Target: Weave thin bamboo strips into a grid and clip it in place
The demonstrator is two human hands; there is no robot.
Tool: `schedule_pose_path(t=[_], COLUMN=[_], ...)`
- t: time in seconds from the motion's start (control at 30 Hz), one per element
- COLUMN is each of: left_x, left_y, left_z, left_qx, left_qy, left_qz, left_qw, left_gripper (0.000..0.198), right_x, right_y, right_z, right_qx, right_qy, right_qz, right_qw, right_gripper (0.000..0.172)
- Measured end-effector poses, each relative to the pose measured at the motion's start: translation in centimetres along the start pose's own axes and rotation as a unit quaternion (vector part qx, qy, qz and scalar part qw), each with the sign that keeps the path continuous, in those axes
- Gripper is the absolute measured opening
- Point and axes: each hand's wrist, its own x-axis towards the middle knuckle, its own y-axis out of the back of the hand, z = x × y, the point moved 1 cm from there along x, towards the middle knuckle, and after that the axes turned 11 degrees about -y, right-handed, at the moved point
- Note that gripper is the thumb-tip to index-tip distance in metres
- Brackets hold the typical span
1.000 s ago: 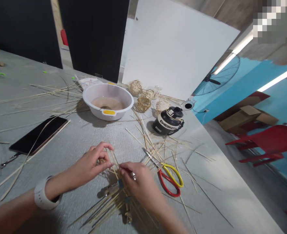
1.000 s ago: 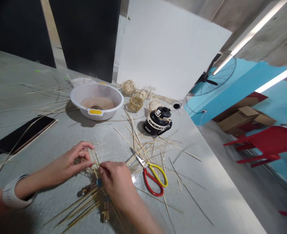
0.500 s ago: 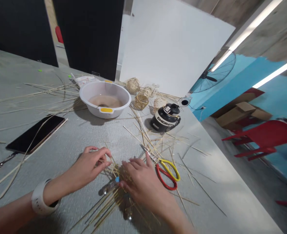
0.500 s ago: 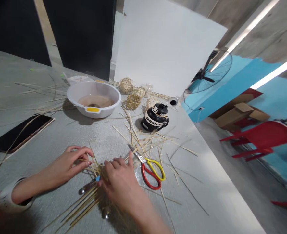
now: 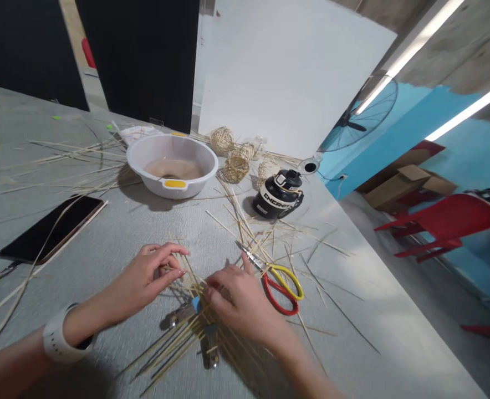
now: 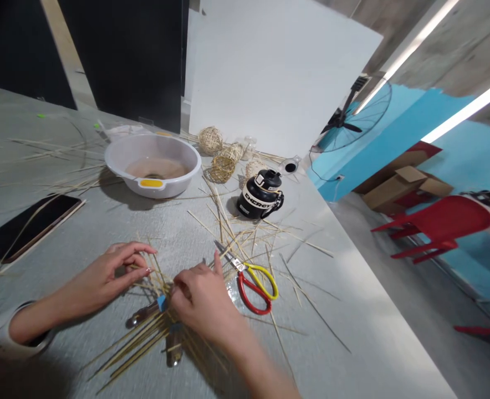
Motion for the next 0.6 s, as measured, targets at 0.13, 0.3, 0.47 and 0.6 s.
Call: schedule_pose_path(t=[0.13, 0.3, 0.47, 0.6], left_x=[-0.2, -0.2, -0.2, -0.2], left_y=[-0.2, -0.2, -0.1, -0.2], left_z=[0.1, 0.0, 0.0, -0.4], left_qx=[-0.005, -0.011, -0.034, -0.066], left_qy=[-0.006, -0.014, -0.017, -0.004], left_qz=[-0.004, -0.009, -0.010, -0.004], left_qw=[1.000, 1.000, 0.999, 0.998], left_gripper=[0.027, 0.027, 0.025, 0.025], right_x=[0.4, 0.8, 0.9, 0.9], right_y=[-0.9, -1.5, -1.9, -2.0], right_z=[-0.6, -0.5, -0.5, -0.5], right_qx=[0.023, 0.022, 0.027, 0.033], right_qy=[-0.015, -0.012, -0.040, -0.046], right_qz=[0.028, 0.035, 0.049, 0.063], right_qw=[0.999, 0.999, 0.998, 0.996], right_gripper=[0.012, 0.014, 0.015, 0.016])
